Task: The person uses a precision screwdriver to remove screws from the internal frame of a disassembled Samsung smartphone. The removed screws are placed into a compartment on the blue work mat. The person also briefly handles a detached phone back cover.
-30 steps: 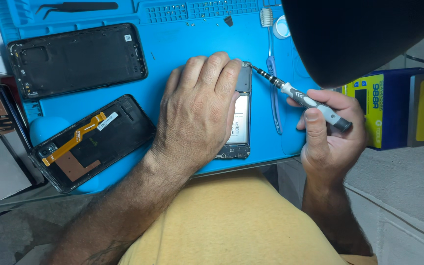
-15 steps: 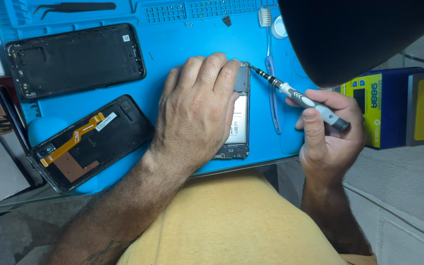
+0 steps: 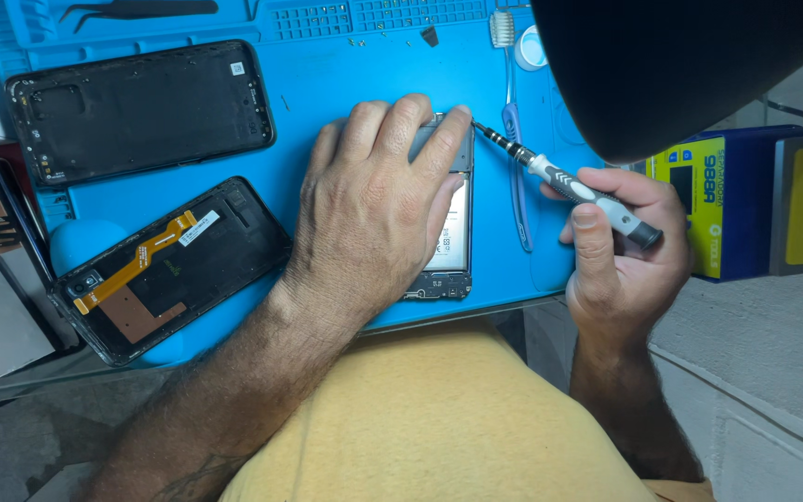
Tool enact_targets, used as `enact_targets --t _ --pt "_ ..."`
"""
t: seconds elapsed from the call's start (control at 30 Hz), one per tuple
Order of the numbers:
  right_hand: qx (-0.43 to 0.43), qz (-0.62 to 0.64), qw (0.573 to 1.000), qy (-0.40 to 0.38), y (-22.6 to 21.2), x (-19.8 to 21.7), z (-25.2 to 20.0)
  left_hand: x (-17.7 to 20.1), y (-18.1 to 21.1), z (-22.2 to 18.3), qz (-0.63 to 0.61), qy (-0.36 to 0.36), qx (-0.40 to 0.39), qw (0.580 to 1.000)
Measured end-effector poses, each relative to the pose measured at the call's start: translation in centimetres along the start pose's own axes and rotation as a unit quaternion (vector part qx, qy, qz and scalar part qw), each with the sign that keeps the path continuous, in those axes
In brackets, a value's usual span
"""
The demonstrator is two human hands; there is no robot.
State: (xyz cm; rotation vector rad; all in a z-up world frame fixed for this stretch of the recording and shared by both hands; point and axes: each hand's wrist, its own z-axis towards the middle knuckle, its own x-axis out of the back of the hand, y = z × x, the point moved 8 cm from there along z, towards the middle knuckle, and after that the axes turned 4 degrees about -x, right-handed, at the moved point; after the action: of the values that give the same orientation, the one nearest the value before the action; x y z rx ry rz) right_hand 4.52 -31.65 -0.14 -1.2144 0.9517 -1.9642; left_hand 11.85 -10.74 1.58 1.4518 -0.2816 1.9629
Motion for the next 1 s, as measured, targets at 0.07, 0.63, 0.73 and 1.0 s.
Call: enact_targets --t 0.07,0.63,0.73,1.0 --pt "0.000 -0.009 1.000 0.003 -0.2 0.0 0.0 0.0 0.1 0.0 0.004 0.001 -0.003 1.000" --pt "0.011 0.042 0.999 0.013 -0.2 0.4 0.2 1.0 -0.3 -0.8 -0.026 0.008 0.009 1.000" --pt "0.012 0.056 0.998 0.009 -0.3 0.5 0.6 2.7 -0.1 -1.9 -0.012 0.016 0.014 1.000" --pt "0.082 0.041 0.995 -0.047 -2.7 -1.3 4.7 3.2 -0.3 -7.0 -0.116 0.090 0.011 0.989"
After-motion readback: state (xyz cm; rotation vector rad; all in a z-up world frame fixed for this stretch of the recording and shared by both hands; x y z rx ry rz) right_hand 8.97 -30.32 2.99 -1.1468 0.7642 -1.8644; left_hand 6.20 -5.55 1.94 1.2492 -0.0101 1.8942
